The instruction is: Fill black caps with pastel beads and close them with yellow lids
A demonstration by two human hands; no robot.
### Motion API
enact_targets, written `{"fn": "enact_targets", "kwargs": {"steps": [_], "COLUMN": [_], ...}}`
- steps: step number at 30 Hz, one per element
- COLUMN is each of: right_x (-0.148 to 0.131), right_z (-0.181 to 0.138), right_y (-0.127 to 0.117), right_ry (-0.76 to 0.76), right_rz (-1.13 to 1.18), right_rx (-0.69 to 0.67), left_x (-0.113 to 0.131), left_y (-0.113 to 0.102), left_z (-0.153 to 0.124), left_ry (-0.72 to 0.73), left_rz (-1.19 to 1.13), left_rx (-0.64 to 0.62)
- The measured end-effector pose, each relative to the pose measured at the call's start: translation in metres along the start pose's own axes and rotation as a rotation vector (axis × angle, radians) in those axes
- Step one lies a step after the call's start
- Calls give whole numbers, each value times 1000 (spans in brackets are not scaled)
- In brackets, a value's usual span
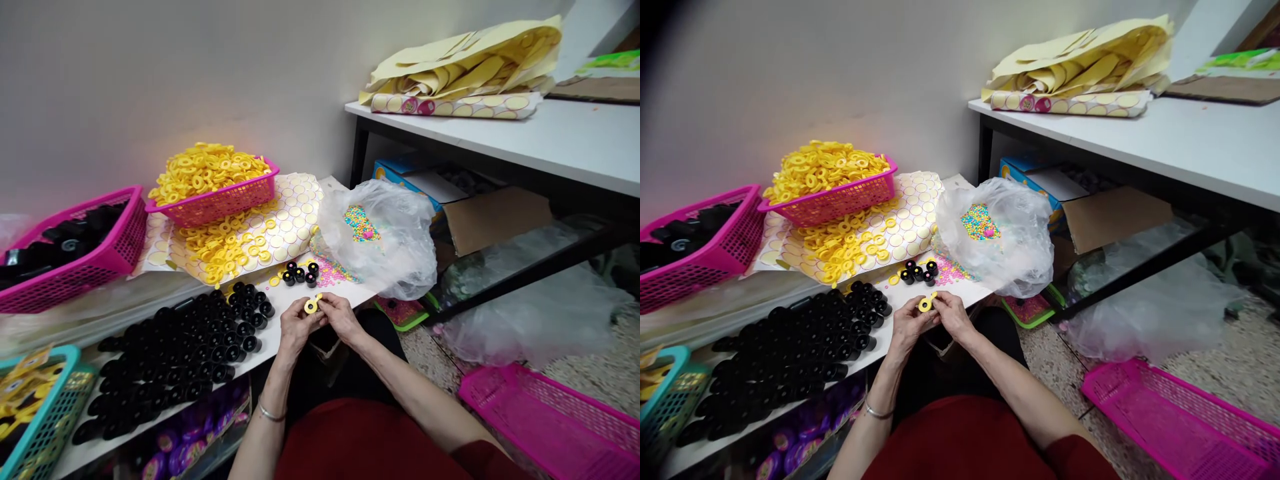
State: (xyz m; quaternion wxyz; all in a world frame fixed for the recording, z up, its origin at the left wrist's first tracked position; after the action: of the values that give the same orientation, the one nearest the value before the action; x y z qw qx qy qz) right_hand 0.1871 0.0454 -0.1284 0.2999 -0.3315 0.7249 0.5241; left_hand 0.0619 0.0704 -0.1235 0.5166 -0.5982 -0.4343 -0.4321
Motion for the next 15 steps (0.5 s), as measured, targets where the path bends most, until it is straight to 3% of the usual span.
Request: {"fn": "enact_targets", "kwargs": {"steps": [5,10,15], "right_x": [-11,-28,-31], "right_z": [-6,-17,-33], "right_y": [-2,-5,-10], "right_ry": [-1,72,170], "right_rz": [106,179,182], "right_rx": [-127,-385,-581], "left_x": [29,60,83], "left_y": [4,12,17], "left_z": [-8,-37,-62], "left_ry": [237,475,600], "left_rz": [84,165,167], "left_rx": [-49,-186,-245]}}
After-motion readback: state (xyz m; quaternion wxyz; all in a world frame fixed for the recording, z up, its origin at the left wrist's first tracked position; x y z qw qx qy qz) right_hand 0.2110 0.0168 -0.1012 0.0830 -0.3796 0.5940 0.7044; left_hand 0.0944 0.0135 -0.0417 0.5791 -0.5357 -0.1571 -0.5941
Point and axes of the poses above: each hand's wrist, its own z-axis towards the middle knuckle, its own y-axis out of the palm, x = y × z, the point moved 8 cm from there along z, towards the middle knuckle, and after that the axes turned 10 degrees about z, right-handed, at the moved point
